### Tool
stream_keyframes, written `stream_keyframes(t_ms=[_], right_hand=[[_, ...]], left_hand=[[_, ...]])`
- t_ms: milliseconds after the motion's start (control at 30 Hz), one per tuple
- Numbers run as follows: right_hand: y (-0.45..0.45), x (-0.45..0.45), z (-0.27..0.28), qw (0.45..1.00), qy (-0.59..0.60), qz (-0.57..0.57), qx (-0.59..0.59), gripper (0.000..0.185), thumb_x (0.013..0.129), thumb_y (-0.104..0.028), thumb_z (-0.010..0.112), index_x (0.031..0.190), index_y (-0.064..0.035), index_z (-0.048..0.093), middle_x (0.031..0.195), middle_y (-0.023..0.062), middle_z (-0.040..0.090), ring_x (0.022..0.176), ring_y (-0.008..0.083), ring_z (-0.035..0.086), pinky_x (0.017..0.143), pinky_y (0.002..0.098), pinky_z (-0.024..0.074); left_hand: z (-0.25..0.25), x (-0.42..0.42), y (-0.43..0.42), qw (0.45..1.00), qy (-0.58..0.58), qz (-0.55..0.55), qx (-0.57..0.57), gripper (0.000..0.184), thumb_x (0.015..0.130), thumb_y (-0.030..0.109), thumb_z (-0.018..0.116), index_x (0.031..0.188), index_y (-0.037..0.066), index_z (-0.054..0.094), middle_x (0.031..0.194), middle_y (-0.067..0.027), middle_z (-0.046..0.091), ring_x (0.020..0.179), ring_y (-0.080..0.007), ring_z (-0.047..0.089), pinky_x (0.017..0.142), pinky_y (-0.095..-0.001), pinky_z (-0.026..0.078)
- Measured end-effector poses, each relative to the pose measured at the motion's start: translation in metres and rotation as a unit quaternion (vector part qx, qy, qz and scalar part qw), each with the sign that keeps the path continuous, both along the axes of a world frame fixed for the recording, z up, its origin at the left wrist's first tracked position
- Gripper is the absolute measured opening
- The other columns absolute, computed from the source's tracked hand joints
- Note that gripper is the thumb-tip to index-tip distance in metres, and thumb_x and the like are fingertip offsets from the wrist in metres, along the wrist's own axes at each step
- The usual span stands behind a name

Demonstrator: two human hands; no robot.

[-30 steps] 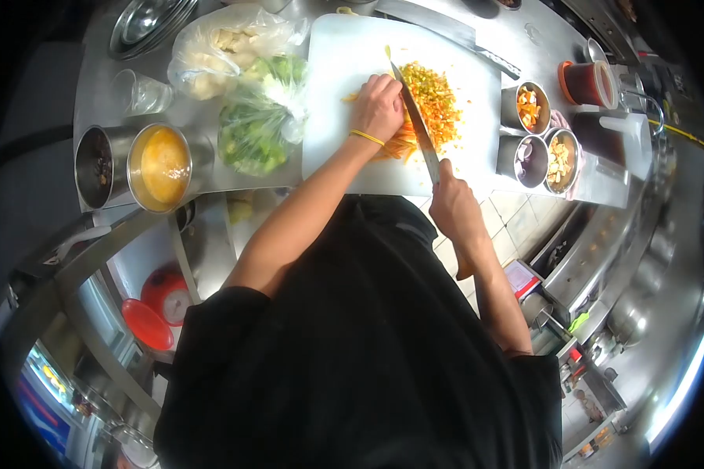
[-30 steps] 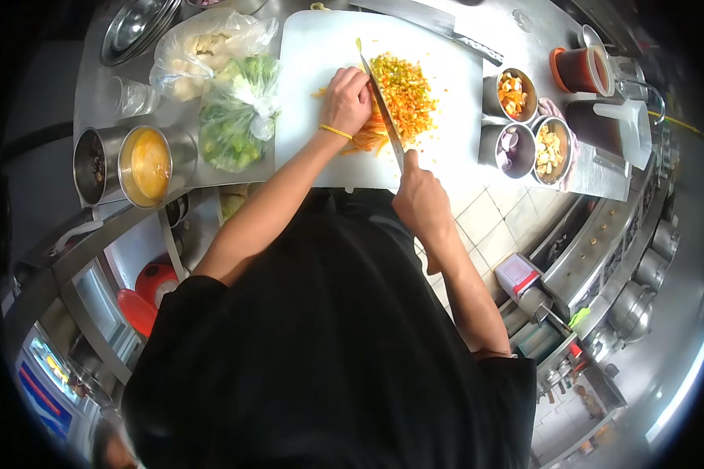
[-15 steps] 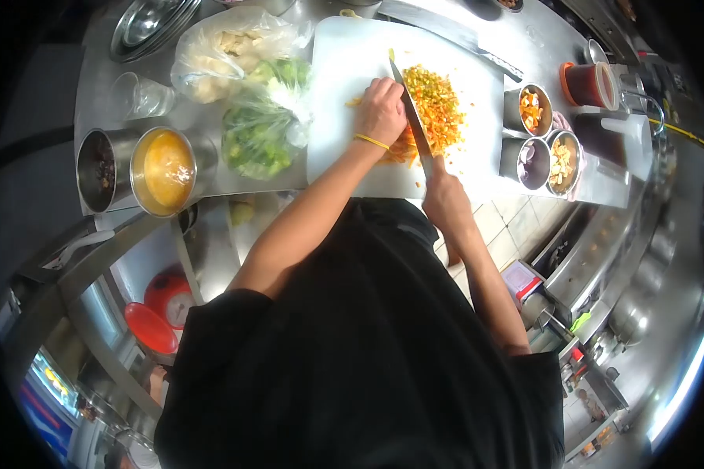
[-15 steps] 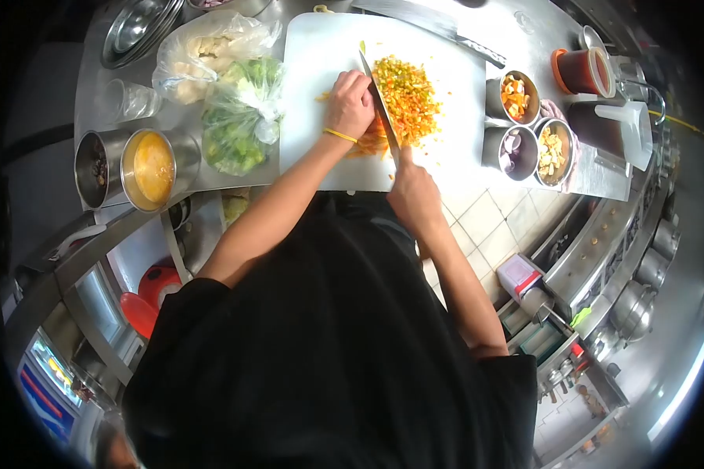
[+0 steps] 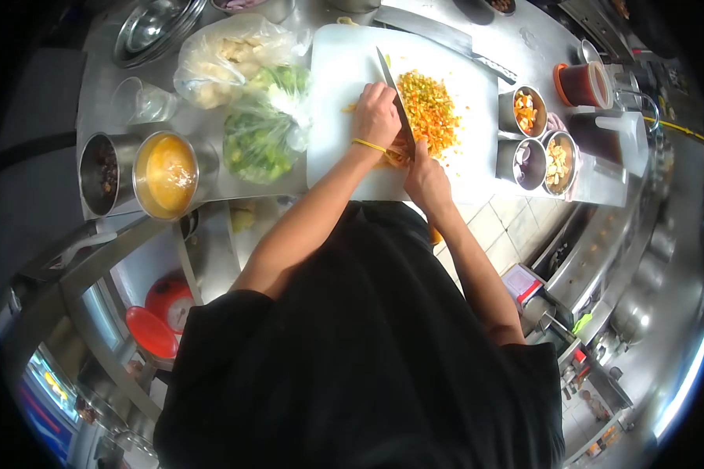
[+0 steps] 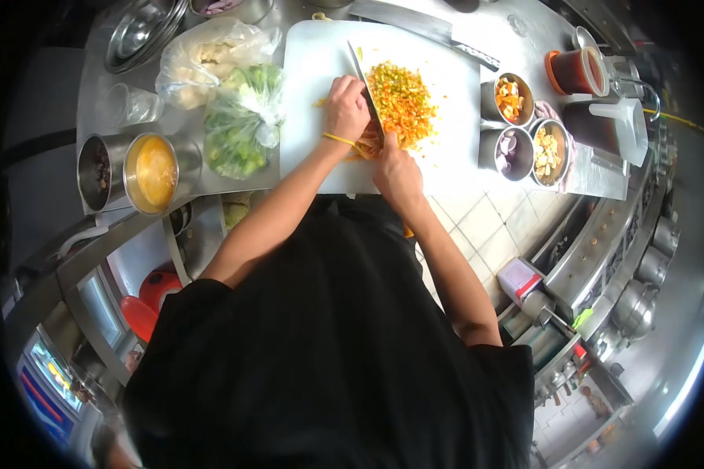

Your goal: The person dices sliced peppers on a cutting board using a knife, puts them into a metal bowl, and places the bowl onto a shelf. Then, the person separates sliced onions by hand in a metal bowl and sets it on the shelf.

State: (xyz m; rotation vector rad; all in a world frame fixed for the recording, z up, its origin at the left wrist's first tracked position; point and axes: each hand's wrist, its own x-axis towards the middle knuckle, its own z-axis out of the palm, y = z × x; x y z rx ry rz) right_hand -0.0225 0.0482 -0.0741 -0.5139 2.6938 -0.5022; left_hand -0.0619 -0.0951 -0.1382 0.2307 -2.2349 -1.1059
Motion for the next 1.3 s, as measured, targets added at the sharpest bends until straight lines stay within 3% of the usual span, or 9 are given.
stream_keyframes(t_ms=[100,233,533,600,767,833,900,1100,1300], right_hand=[[-0.004,-0.019,0.008,0.999,-0.032,0.023,0.029,0.026,0.090,-0.008,0.047,0.113,0.0018,0.040,0.073,0.0308,0.062,0.071,0.0503,0.061,0.065,0.0597,0.0459],[0.007,0.008,0.066,0.995,-0.080,0.006,0.062,0.036,0.079,0.001,0.055,0.111,0.0022,0.039,0.074,0.0292,0.063,0.074,0.0505,0.062,0.071,0.0565,0.0487],[-0.009,-0.025,-0.008,0.996,0.001,0.024,-0.090,0.034,0.083,-0.015,0.060,0.110,0.0018,0.045,0.079,0.0304,0.064,0.075,0.0483,0.063,0.066,0.0560,0.0494],[0.002,-0.030,0.002,0.998,-0.054,-0.011,-0.023,0.035,0.084,-0.016,0.058,0.112,-0.0001,0.045,0.080,0.0320,0.063,0.077,0.0487,0.063,0.068,0.0571,0.0492],[0.039,-0.022,-0.024,0.999,-0.028,-0.022,-0.026,0.035,0.085,-0.016,0.057,0.114,0.0000,0.045,0.079,0.0333,0.063,0.075,0.0504,0.062,0.067,0.0577,0.0494],[0.047,-0.024,-0.040,0.999,-0.019,0.006,-0.030,0.043,0.086,-0.017,0.057,0.122,0.0009,0.044,0.079,0.0332,0.063,0.073,0.0509,0.062,0.067,0.0583,0.0495],[0.040,-0.025,-0.023,0.998,-0.049,-0.017,-0.028,0.047,0.086,-0.017,0.056,0.127,0.0014,0.042,0.079,0.0332,0.063,0.073,0.0504,0.062,0.067,0.0584,0.0497],[0.040,-0.021,-0.021,1.000,-0.012,0.027,0.006,0.046,0.087,-0.015,0.054,0.128,0.0019,0.040,0.074,0.0305,0.063,0.070,0.0472,0.064,0.063,0.0586,0.0499],[0.016,-0.006,0.009,0.999,-0.028,0.034,0.003,0.030,0.086,-0.014,0.058,0.107,-0.0026,0.040,0.073,0.0286,0.064,0.068,0.0467,0.064,0.063,0.0563,0.0506]], left_hand=[[-0.004,0.006,-0.001,1.000,-0.014,-0.006,-0.012,0.017,0.070,-0.009,0.054,0.083,0.001,0.053,0.089,-0.0144,0.055,0.089,-0.0350,0.053,0.078,-0.0439,0.047],[0.001,0.000,-0.003,0.999,-0.024,0.006,-0.020,0.013,0.071,-0.006,0.056,0.081,0.002,0.053,0.089,-0.0143,0.054,0.090,-0.0343,0.053,0.080,-0.0431,0.047],[-0.004,-0.003,-0.004,1.000,-0.014,-0.006,0.009,0.015,0.074,-0.008,0.050,0.086,-0.001,0.055,0.089,-0.0168,0.056,0.089,-0.0371,0.054,0.077,-0.0453,0.047],[-0.004,0.001,-0.012,1.000,-0.015,-0.022,0.008,0.013,0.076,-0.006,0.051,0.087,-0.001,0.055,0.090,-0.0171,0.057,0.090,-0.0371,0.054,0.077,-0.0448,0.047],[0.006,0.024,-0.023,0.990,-0.055,-0.124,0.037,0.045,0.082,0.020,0.069,0.122,0.003,0.057,0.120,-0.0188,0.058,0.114,-0.0370,0.051,0.097,-0.0452,0.041],[0.021,0.045,-0.021,0.960,-0.206,-0.177,-0.063,0.099,0.070,0.046,0.078,0.149,0.011,0.030,0.148,-0.0177,0.038,0.136,-0.0359,0.034,0.112,-0.0612,0.016],[0.037,0.057,-0.017,0.932,-0.245,-0.217,-0.153,0.115,0.065,0.049,0.081,0.154,0.014,0.017,0.154,-0.0181,0.026,0.143,-0.0357,0.023,0.114,-0.0629,0.012],[0.031,0.053,-0.008,0.914,-0.307,-0.191,-0.185,0.123,0.061,0.047,0.085,0.155,0.016,0.012,0.156,-0.0176,0.018,0.147,-0.0349,0.013,0.113,-0.0655,0.010],[0.037,0.057,-0.015,0.932,-0.284,-0.199,-0.108,0.113,0.068,0.047,0.081,0.154,0.013,0.015,0.157,-0.0190,0.016,0.147,-0.0381,0.012,0.111,-0.0676,0.009]])
